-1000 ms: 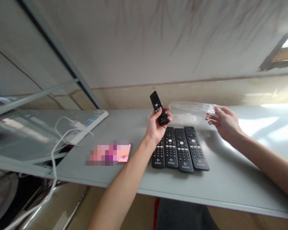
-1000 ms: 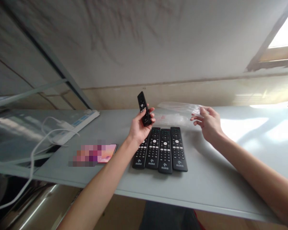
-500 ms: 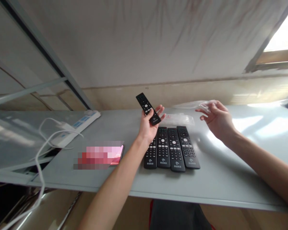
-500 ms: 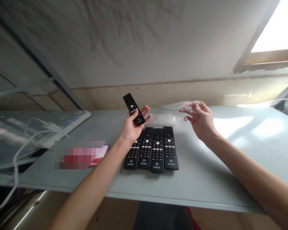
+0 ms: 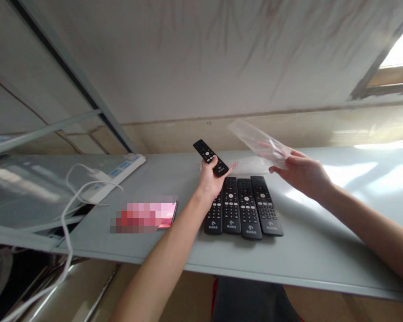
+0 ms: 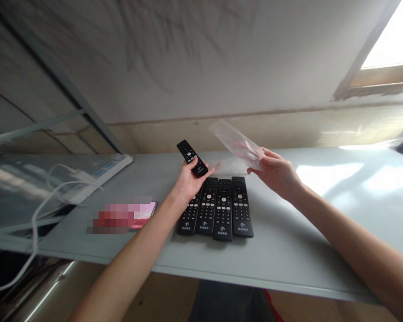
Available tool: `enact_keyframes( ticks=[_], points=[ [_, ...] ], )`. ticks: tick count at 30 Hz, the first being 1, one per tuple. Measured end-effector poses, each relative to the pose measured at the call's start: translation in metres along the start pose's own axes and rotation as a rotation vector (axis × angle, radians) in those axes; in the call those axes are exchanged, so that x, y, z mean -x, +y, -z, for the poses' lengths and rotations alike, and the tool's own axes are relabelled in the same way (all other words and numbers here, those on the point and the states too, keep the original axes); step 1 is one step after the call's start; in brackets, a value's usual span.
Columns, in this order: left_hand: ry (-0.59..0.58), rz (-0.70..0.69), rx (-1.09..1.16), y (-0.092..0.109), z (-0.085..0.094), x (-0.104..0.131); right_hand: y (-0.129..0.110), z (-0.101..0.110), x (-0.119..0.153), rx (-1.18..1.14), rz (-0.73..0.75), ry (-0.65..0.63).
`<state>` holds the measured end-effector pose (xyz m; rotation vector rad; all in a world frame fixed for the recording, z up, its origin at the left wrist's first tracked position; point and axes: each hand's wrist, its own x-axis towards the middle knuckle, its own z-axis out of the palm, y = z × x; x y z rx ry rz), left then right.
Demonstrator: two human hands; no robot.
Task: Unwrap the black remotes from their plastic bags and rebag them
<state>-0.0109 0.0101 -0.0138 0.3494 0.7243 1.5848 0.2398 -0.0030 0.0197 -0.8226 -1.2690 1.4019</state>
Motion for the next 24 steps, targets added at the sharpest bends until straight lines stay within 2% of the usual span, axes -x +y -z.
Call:
enact_keyframes(
  ticks=[3,6,11,14,17,22,24],
  points=[
    [0.023,-0.006,0.003,0.001,-0.004,0.002,0.005,0.0,-0.002,-0.027,-0.042,-0.002],
    [0.024,0.002,0.027,0.004,-0.009,0.006,0.011,0.005,-0.006,-0.038,-0.062,0.071],
    [-0.091,-0.001,0.066,0.009,-0.012,0.012,0.02,0.012,-0.009,0.115,-0.103,0.151],
    [-0.086,-0.05,0.055,0.01,-0.011,0.012,0.024,0.012,-0.009,0.208,-0.1,0.142],
    [-0.014,-0.142,0.031,0.012,-0.008,0.007,0.028,0.01,-0.01,0.273,-0.058,0.184],
    [0.251,-0.384,-0.047,0.019,-0.002,-0.003,0.032,0.005,-0.012,0.344,-0.037,0.267],
    [0.29,-0.494,-0.082,0.022,-0.001,-0.005,0.032,0.004,-0.013,0.351,-0.017,0.305]
  ],
)
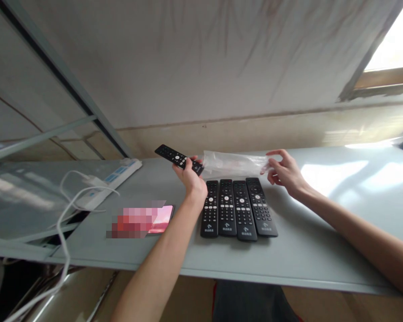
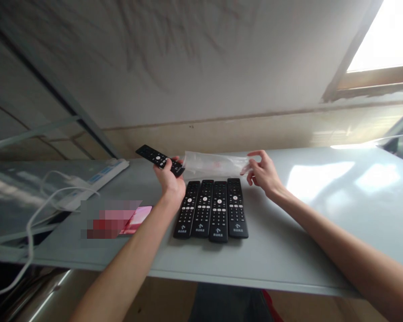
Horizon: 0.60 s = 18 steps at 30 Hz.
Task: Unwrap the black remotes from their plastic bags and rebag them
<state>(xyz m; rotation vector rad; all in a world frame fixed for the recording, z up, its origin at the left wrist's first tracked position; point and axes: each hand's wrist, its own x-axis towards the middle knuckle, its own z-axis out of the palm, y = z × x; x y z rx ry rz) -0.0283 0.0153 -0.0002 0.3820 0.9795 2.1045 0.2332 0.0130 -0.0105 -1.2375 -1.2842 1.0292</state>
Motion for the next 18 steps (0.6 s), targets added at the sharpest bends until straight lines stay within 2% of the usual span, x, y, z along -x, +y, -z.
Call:
enact_keyframes(
  ticks=[3,6,10,12,15,18],
  points=[
    [-0.017,-0.118,0.0,0.003,-0.001,-0.001,0.002,-0.001,-0.001,-0.015,0.012,0.037],
    [-0.093,-0.107,0.014,0.006,-0.004,0.004,0.006,-0.004,-0.003,-0.017,0.013,0.025],
    [-0.33,0.109,0.066,0.003,-0.006,0.013,0.011,-0.006,-0.006,0.009,0.007,0.006],
    [-0.397,0.235,0.084,-0.001,-0.005,0.016,0.014,-0.006,-0.007,0.025,0.007,0.009],
    [-0.366,0.361,0.066,-0.006,-0.002,0.016,0.019,-0.002,-0.011,0.108,0.101,0.047],
    [-0.314,0.398,0.049,-0.008,0.002,0.012,0.022,0.005,-0.013,0.284,0.303,0.072]
  ],
)
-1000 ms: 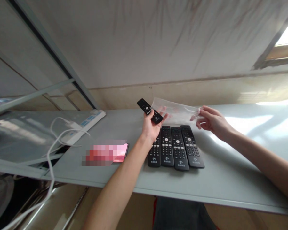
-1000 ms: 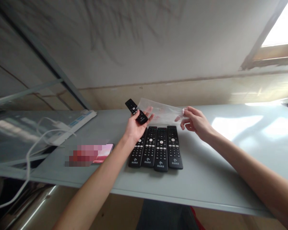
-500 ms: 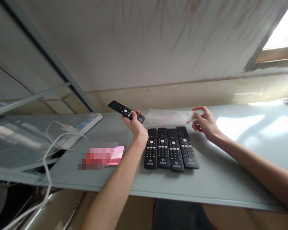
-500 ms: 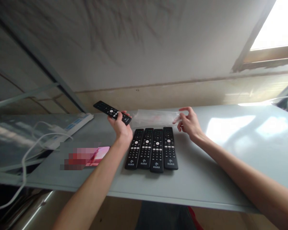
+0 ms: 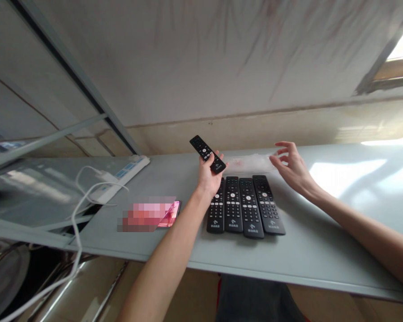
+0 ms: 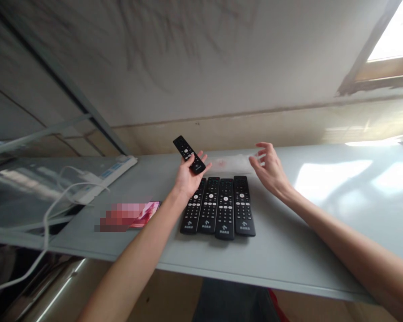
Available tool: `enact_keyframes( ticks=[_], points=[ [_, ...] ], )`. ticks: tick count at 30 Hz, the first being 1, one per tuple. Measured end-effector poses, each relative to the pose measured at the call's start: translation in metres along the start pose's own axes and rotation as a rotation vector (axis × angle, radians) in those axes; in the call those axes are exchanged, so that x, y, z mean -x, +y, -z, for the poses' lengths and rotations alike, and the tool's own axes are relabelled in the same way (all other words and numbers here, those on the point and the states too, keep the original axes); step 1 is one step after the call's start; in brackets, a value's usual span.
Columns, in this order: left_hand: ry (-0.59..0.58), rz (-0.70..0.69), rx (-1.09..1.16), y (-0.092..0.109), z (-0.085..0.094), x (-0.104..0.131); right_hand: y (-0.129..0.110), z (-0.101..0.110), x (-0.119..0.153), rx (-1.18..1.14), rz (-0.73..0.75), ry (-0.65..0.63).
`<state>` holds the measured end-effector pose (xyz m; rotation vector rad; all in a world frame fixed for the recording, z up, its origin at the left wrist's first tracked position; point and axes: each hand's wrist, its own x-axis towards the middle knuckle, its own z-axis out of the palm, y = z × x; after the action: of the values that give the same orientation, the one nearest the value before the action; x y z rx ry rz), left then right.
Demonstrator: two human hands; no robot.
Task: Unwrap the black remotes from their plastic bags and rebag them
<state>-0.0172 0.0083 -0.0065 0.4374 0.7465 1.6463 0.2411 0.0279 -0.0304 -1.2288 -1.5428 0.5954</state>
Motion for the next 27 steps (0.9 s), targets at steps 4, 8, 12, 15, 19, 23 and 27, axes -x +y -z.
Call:
enact_keyframes(
  ticks=[4,8,12,15,19,23,27],
  points=[
    [0.035,-0.003,-0.006,0.001,0.003,-0.003,0.003,0.006,0.003,0.187,0.216,-0.079],
    [0.052,0.002,-0.027,0.0,0.004,-0.004,0.014,0.005,0.006,0.319,0.345,-0.261],
    [0.064,0.013,-0.024,0.001,0.003,-0.003,0.035,0.002,0.004,0.349,0.297,-0.401],
    [0.083,0.024,-0.037,0.002,0.004,-0.004,0.047,0.001,0.001,0.414,0.256,-0.454],
    [0.097,0.037,-0.059,0.003,0.007,-0.005,0.048,0.003,0.001,0.572,0.228,-0.534],
    [0.068,0.014,-0.091,0.001,0.008,-0.006,0.042,0.004,0.005,0.625,0.207,-0.566],
    [-0.057,-0.072,-0.104,0.0,0.003,-0.002,0.029,0.005,0.008,0.491,0.211,-0.429]
  ],
)
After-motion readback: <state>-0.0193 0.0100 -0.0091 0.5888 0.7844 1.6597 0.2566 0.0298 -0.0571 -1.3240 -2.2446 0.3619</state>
